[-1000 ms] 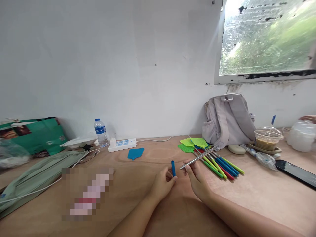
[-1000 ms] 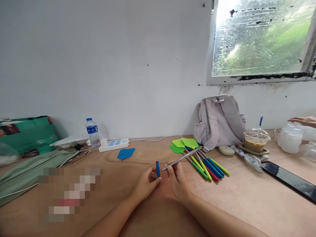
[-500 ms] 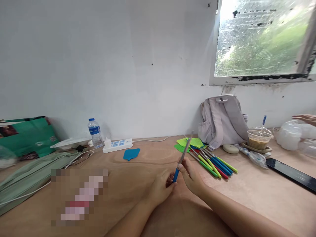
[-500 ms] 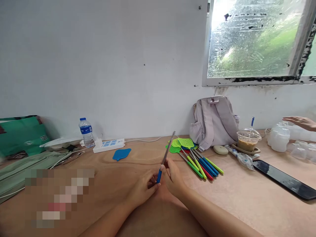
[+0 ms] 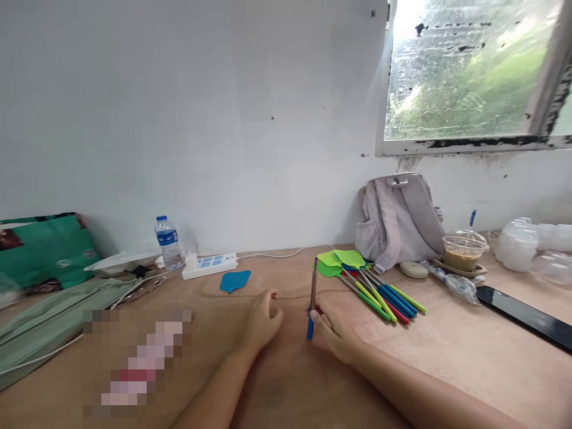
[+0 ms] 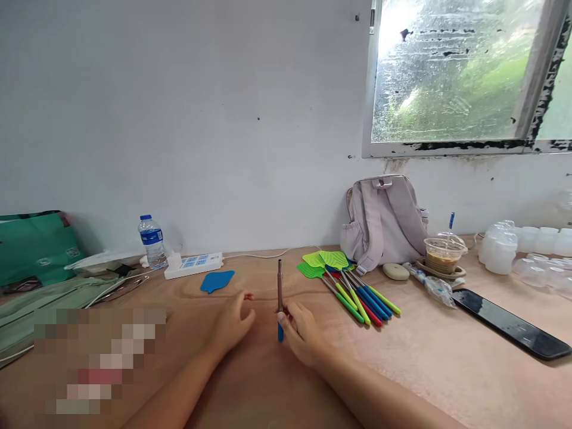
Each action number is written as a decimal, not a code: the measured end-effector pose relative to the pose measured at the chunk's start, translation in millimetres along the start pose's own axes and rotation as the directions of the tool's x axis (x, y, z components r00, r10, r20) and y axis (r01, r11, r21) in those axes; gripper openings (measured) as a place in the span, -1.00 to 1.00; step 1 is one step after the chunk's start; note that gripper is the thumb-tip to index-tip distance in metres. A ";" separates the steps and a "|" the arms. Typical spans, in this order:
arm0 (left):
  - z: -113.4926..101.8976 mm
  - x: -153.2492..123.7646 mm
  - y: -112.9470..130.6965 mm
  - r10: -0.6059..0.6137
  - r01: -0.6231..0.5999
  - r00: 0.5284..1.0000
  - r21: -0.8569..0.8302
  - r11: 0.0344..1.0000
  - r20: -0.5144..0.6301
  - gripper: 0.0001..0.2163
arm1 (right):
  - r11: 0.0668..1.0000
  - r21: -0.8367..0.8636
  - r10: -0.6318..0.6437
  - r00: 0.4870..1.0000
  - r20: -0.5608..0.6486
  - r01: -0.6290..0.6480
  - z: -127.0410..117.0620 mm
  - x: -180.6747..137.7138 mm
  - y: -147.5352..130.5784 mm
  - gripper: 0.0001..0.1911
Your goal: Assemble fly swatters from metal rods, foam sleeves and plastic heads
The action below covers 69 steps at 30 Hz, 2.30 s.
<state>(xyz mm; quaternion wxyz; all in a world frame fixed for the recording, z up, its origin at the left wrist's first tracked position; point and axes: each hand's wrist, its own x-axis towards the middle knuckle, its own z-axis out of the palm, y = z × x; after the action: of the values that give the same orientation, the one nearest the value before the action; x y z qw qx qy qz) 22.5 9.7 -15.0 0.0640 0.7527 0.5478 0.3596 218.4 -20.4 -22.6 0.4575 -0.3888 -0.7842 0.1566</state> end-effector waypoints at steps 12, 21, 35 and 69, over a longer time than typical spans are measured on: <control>-16.4 27.1 -72.2 -0.338 0.370 0.925 0.611 0.700 -0.173 -0.55 | 0.993 0.108 -0.035 0.999 -0.041 0.040 5.2 -0.6 5.0 -0.60; -15.6 33.6 -82.4 -0.453 0.441 0.884 0.517 0.734 -0.112 -0.57 | 0.979 0.191 -0.058 0.993 -0.106 0.077 3.3 0.2 -2.6 -0.35; -23.3 6.7 -51.8 -0.212 0.197 0.977 0.388 0.900 -0.004 -0.78 | 0.981 0.195 0.020 0.985 -0.169 0.014 -12.6 2.5 0.8 -0.65; -15.6 -8.8 -12.8 0.153 -0.176 0.932 0.040 0.984 0.329 -0.64 | 0.982 -0.180 -0.007 0.970 0.242 0.052 -28.3 1.3 13.2 -0.79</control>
<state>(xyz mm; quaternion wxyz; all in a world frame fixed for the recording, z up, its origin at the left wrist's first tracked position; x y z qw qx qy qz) 1.8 2.4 -13.9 0.0969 0.8465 0.4770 0.2157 248.0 -13.9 -14.6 0.3231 -0.3962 -0.8507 0.1221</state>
